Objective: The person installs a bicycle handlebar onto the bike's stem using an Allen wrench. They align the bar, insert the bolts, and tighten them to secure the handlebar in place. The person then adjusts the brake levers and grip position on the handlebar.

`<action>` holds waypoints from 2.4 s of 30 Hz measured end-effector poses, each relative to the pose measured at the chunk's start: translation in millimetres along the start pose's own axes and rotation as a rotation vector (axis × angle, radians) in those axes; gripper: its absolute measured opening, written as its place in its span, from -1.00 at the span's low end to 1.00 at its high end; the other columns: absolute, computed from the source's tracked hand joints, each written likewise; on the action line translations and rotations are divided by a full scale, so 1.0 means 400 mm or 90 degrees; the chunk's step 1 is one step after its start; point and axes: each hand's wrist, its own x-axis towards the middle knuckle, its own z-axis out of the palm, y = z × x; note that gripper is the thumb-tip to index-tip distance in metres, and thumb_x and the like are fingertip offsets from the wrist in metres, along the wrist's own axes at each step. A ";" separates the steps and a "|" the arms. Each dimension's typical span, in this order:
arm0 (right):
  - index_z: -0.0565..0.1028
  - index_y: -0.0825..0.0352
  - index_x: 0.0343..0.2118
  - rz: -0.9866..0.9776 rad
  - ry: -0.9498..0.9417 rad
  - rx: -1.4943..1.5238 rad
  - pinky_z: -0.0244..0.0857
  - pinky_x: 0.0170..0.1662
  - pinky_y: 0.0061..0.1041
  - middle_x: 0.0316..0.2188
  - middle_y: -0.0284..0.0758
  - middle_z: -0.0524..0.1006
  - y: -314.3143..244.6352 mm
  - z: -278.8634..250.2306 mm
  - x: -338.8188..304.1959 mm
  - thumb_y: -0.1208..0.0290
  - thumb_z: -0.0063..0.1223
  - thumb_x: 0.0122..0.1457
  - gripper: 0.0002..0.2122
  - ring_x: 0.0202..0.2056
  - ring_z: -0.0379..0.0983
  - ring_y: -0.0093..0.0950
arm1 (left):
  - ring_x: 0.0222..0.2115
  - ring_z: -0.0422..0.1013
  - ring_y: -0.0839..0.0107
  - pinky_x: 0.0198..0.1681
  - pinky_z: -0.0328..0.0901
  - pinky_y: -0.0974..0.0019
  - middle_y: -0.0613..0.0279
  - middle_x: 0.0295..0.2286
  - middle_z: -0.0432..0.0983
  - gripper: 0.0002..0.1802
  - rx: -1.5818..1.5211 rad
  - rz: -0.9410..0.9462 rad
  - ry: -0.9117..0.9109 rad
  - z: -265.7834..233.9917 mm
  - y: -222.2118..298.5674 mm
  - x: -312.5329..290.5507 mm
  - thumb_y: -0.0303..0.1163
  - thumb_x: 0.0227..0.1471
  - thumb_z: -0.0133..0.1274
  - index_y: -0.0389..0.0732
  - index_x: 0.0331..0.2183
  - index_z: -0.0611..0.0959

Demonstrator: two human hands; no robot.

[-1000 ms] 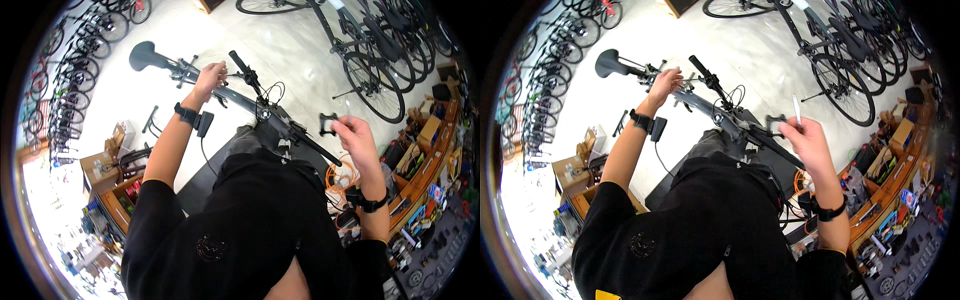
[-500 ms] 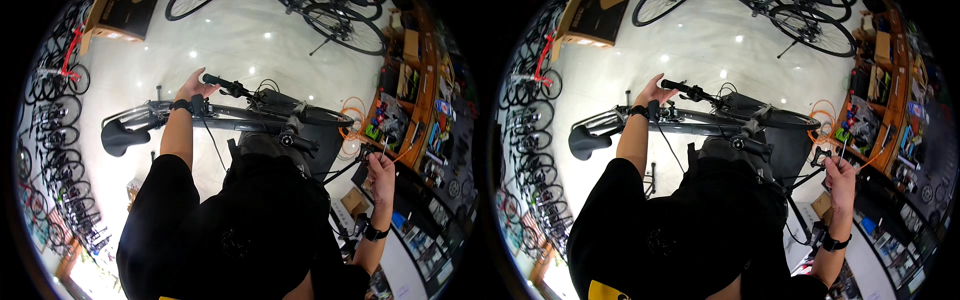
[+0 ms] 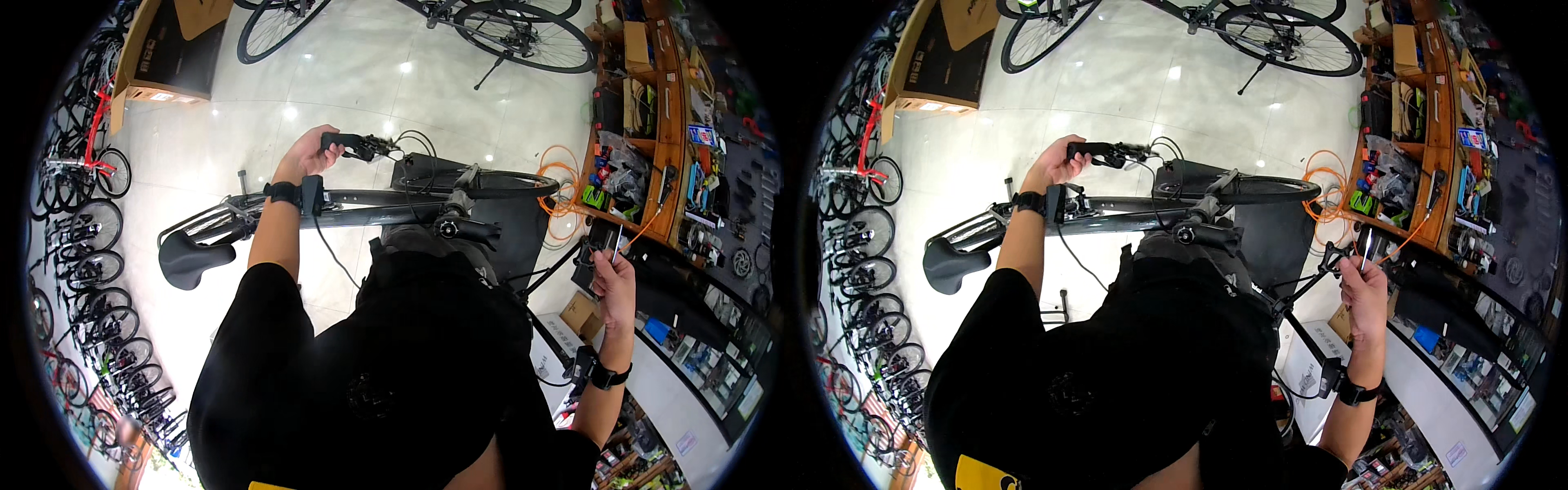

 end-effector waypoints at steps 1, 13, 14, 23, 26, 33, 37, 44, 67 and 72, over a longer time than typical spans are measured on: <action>0.44 0.24 -0.47 -0.003 -0.005 0.006 -0.17 -0.68 -0.77 -0.72 -0.67 0.23 0.002 -0.006 0.007 0.41 0.11 0.17 -0.88 -0.73 0.02 -0.85 | -0.71 0.32 0.59 -0.74 0.24 0.64 0.05 -0.56 0.42 -0.70 0.028 0.042 -0.008 0.016 -0.007 -0.031 -0.33 0.06 -0.02 -0.40 -0.31 0.37; 0.44 0.27 -0.44 -0.086 -0.176 -0.039 -0.19 -0.66 -0.75 -0.72 -0.65 0.19 -0.055 -0.057 0.173 0.37 0.08 0.19 -0.87 -0.71 -0.01 -0.82 | -0.67 0.34 0.59 -0.65 0.26 0.61 0.19 -0.54 0.46 -0.66 0.196 0.409 -0.021 0.247 -0.144 -0.409 -0.33 0.08 0.01 -0.34 -0.15 0.45; 0.44 0.28 -0.43 -0.108 -0.184 -0.054 -0.19 -0.66 -0.75 -0.72 -0.65 0.19 -0.058 -0.066 0.189 0.37 0.07 0.19 -0.87 -0.71 -0.01 -0.83 | -0.66 0.33 0.59 -0.65 0.26 0.61 0.20 -0.53 0.45 -0.60 0.139 0.421 -0.020 0.265 -0.167 -0.409 -0.35 0.08 0.00 -0.37 -0.08 0.41; 0.46 0.33 -0.45 -0.113 -0.290 -0.037 -0.15 -0.67 -0.74 -0.71 -0.64 0.22 -0.075 -0.196 0.320 0.42 0.08 0.17 -0.88 -0.72 0.01 -0.81 | -0.66 0.27 0.58 -0.61 0.22 0.61 0.16 -0.48 0.40 -0.45 0.127 0.602 0.051 0.454 -0.374 -0.512 -0.33 0.07 -0.03 -0.42 0.05 0.34; 0.45 0.33 -0.45 -0.113 -0.326 -0.035 -0.13 -0.66 -0.74 -0.71 -0.63 0.22 -0.070 -0.221 0.357 0.41 0.09 0.17 -0.87 -0.71 0.02 -0.81 | -0.64 0.23 0.60 -0.60 0.15 0.60 0.15 -0.45 0.39 -0.40 0.107 0.644 0.075 0.504 -0.416 -0.553 -0.30 0.05 -0.04 -0.42 0.08 0.30; 0.41 0.28 -0.45 -0.049 -0.361 0.025 -0.14 -0.66 -0.75 -0.66 -0.60 0.22 -0.079 -0.207 0.394 0.40 0.09 0.15 -0.88 -0.68 0.04 -0.80 | -0.69 0.20 0.61 -0.62 0.11 0.60 0.14 -0.45 0.38 -0.33 0.169 0.688 0.049 0.560 -0.500 -0.638 -0.26 0.02 -0.05 -0.47 0.10 0.28; 0.36 0.24 -0.50 -0.067 -0.343 0.022 -0.16 -0.66 -0.75 -0.66 -0.60 0.20 -0.102 -0.143 0.398 0.39 0.09 0.13 -0.84 -0.68 0.03 -0.80 | -0.72 0.21 0.61 -0.66 0.12 0.61 0.13 -0.47 0.40 -0.30 0.200 0.696 0.049 0.570 -0.510 -0.663 -0.23 -0.01 -0.03 -0.48 0.10 0.29; 0.40 0.30 -0.47 -0.094 -0.305 0.013 -0.17 -0.67 -0.74 -0.67 -0.61 0.18 -0.192 0.004 0.383 0.35 0.12 0.12 -0.84 -0.69 0.00 -0.80 | -0.79 0.23 0.59 -0.73 0.11 0.60 0.13 -0.56 0.43 -0.24 0.231 0.665 -0.031 0.521 -0.479 -0.687 -0.23 -0.08 0.03 -0.49 0.10 0.29; 0.44 0.34 -0.25 0.046 -0.395 0.265 -0.21 -0.69 -0.76 -0.72 -0.60 0.09 -0.246 0.162 0.336 0.27 -0.07 0.28 -0.79 -0.73 -0.08 -0.78 | -0.74 0.29 0.56 -0.70 0.15 0.56 0.14 -0.53 0.47 -0.25 0.251 0.630 -0.149 0.468 -0.465 -0.660 -0.34 -0.04 0.05 -0.41 0.15 0.22; 0.44 0.38 -0.26 0.006 -0.367 0.288 -0.22 -0.69 -0.76 -0.72 -0.62 0.10 -0.201 0.058 0.306 0.29 -0.07 0.28 -0.78 -0.73 -0.08 -0.80 | -0.76 0.23 0.59 -0.71 0.11 0.60 0.13 -0.52 0.46 -0.22 0.271 0.664 -0.055 0.466 -0.475 -0.676 -0.22 -0.03 0.03 -0.42 0.15 0.22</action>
